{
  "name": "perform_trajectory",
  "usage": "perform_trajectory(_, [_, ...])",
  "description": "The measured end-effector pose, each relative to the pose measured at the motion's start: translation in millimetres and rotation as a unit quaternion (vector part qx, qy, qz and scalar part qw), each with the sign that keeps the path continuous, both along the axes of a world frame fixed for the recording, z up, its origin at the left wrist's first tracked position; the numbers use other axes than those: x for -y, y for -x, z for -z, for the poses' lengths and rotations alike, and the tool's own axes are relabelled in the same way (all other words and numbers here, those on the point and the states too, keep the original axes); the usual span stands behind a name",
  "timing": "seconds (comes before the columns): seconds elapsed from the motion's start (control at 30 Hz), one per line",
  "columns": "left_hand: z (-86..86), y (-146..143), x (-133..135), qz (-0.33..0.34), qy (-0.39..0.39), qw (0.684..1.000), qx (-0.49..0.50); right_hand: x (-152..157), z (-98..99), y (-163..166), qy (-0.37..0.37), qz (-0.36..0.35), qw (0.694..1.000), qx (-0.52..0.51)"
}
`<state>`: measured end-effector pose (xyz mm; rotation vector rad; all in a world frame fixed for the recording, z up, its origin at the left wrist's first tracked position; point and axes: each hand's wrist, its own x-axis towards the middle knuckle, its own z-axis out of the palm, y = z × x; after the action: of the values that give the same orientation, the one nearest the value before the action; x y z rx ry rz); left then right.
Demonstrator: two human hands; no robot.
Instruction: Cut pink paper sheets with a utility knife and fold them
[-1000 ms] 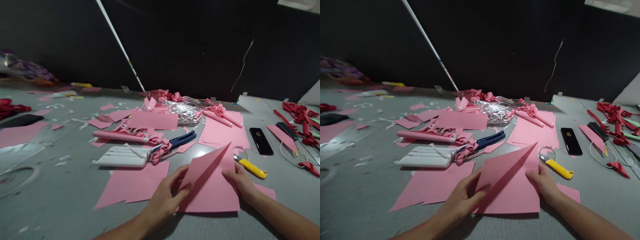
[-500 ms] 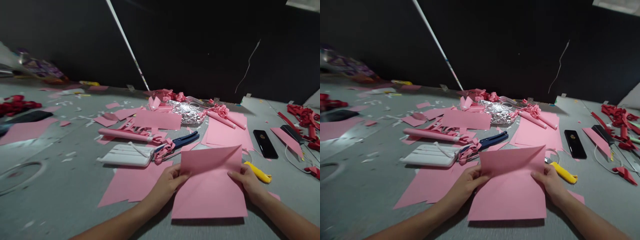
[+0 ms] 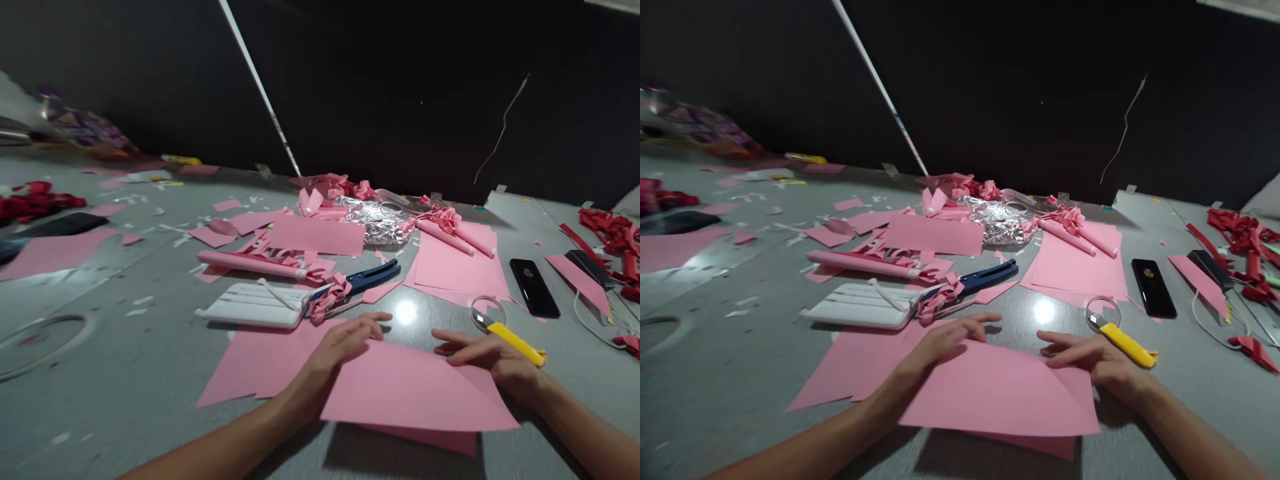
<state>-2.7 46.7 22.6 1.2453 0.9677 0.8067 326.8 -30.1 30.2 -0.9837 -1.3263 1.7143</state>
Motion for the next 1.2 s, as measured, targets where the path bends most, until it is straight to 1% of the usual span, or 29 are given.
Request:
perform_trajectory(0.07, [5.4,0,-2,0.032,-0.023,0.999,-0.008,2,-6.8,-3,-0.009,-0.005,1.000,-0.016])
perform_trajectory(0.13, [7.1,-1,-2,0.048,-0.016,0.999,-0.002,3,-12.0,-4,-0.001,-0.012,1.000,-0.013])
perform_trajectory(0.23, [4.0,-5,2,0.060,-0.020,0.998,-0.017,-1,-15.5,-1,0.047,-0.041,0.998,0.008])
perform_trajectory(0.3, [1.7,-9,7,0.072,-0.027,0.996,-0.035,-5,-17.0,7,0.069,-0.029,0.996,0.037])
perform_trajectory(0.37, [0.1,-15,14,0.093,-0.013,0.995,-0.041,-7,-20.1,19,0.069,-0.027,0.994,0.078])
perform_trajectory(0.47, [-5.2,-27,24,0.106,-0.009,0.993,-0.041,-2,-25.0,39,0.062,-0.067,0.986,0.142])
perform_trajectory(0.53, [-12.6,-36,25,0.100,-0.033,0.993,-0.051,5,-23.5,51,0.090,-0.076,0.977,0.178])
perform_trajectory(0.6, [-20.8,-43,20,0.082,-0.054,0.994,-0.039,11,-15.6,60,0.116,-0.030,0.979,0.162])
perform_trajectory(0.63, [-23.8,-47,16,0.057,-0.059,0.996,-0.021,13,-9.6,64,0.117,0.014,0.985,0.124])
perform_trajectory(0.67, [-25.5,-50,12,0.017,-0.060,0.998,0.006,14,-3.0,67,0.112,0.070,0.989,0.065])
perform_trajectory(0.7, [-25.4,-53,8,-0.032,-0.057,0.997,0.040,13,3.6,69,0.104,0.125,0.987,-0.002])
perform_trajectory(0.73, [-23.5,-57,5,-0.081,-0.047,0.993,0.073,11,9.6,71,0.098,0.162,0.980,-0.053])
perform_trajectory(0.77, [-19.7,-60,3,-0.112,-0.032,0.987,0.107,9,14.7,72,0.093,0.189,0.974,-0.083])
perform_trajectory(0.8, [-14.6,-64,3,-0.109,-0.011,0.985,0.132,7,18.5,73,0.089,0.204,0.970,-0.096])
perform_trajectory(0.83, [-8.8,-67,5,-0.077,0.011,0.986,0.145,6,21.1,74,0.088,0.213,0.969,-0.094])
perform_trajectory(0.9, [1.9,-71,11,-0.001,0.044,0.988,0.145,8,23.5,75,0.086,0.215,0.971,-0.057])
perform_trajectory(0.93, [5.7,-73,14,0.018,0.054,0.989,0.135,10,23.7,75,0.085,0.214,0.973,-0.030])
perform_trajectory(1.07, [10.2,-70,21,0.013,0.076,0.992,0.095,19,21.5,71,0.085,0.219,0.969,0.079])
perform_trajectory(1.2, [9.6,-67,22,0.064,0.100,0.985,0.125,22,21.4,64,0.113,0.252,0.952,0.134])
